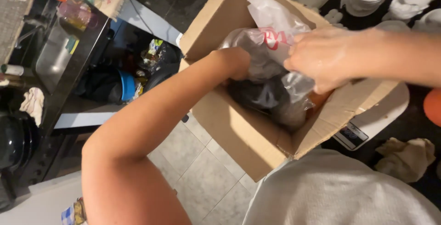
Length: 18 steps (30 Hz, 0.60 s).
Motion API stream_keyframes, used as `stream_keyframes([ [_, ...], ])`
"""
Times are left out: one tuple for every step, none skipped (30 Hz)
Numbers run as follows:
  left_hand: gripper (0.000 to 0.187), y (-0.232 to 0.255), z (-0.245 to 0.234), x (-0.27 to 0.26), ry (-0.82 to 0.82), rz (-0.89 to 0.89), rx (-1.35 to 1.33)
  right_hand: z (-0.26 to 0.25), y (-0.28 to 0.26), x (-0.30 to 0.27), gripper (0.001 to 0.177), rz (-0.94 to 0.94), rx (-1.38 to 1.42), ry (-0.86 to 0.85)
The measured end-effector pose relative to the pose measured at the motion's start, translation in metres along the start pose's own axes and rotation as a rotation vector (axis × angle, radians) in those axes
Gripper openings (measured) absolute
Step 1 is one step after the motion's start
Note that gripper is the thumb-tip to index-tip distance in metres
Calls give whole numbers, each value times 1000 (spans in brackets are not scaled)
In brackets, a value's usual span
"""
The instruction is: Prepare a mixture in a bowl and unpack supplies from a cardboard box
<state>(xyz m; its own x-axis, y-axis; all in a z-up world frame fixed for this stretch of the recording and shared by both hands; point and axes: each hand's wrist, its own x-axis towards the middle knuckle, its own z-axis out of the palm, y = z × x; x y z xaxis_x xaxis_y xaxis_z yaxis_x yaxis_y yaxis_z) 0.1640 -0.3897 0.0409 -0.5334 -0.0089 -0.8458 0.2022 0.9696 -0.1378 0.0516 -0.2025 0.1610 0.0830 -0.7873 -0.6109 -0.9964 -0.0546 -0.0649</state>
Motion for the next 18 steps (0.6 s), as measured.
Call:
stream_keyframes([
  [45,-1,7,6,61,-30,-13,-3,4,4,47,-105,-60,0],
  [45,-3,18,18,61,-39,-20,-7,-3,10,47,-112,-68,3],
  [44,-5,28,31,157,-84,-37,-12,-9,16,52,-229,-38,-114],
  [43,-8,38,45,252,-129,-54,-17,-14,23,57,-347,-7,-229],
  [43,-9,45,54,254,-132,-57,-19,-21,33,57,-348,-12,-230],
  [37,-11,52,64,257,-124,-70,-21,-28,44,58,-335,8,-319],
  [32,-11,62,73,256,-116,-84,-23,-36,55,59,-328,28,-407],
  [32,-13,54,66,253,-119,-89,-22,-36,59,59,-333,25,-408],
  [28,-15,47,59,339,-132,-97,-21,-37,64,59,-317,43,-396],
  [25,-16,40,53,425,-146,-104,-19,-37,68,60,-300,60,-385],
  [25,-18,24,12,422,-144,-111,-28,-33,60,60,-306,60,-390],
  [29,-20,-4,-28,459,-241,-140,-37,-30,52,51,-242,29,-352],
  [33,-22,-33,-74,498,-340,-167,-46,-25,44,43,-176,-2,-311],
  [33,-27,-30,-88,495,-339,-172,-57,-23,25,43,-180,-3,-315],
  [31,-33,-27,-103,560,-419,-180,-70,-22,6,43,-99,-8,-369],
  [31,-39,-24,-119,623,-500,-187,-83,-21,-14,43,-15,-11,-419],
  [31,-34,-20,-125,627,-504,-191,-80,-22,-20,43,-14,-18,-420],
  [31,-28,-17,-131,564,-517,-175,-77,-22,-27,51,37,-42,-420],
])
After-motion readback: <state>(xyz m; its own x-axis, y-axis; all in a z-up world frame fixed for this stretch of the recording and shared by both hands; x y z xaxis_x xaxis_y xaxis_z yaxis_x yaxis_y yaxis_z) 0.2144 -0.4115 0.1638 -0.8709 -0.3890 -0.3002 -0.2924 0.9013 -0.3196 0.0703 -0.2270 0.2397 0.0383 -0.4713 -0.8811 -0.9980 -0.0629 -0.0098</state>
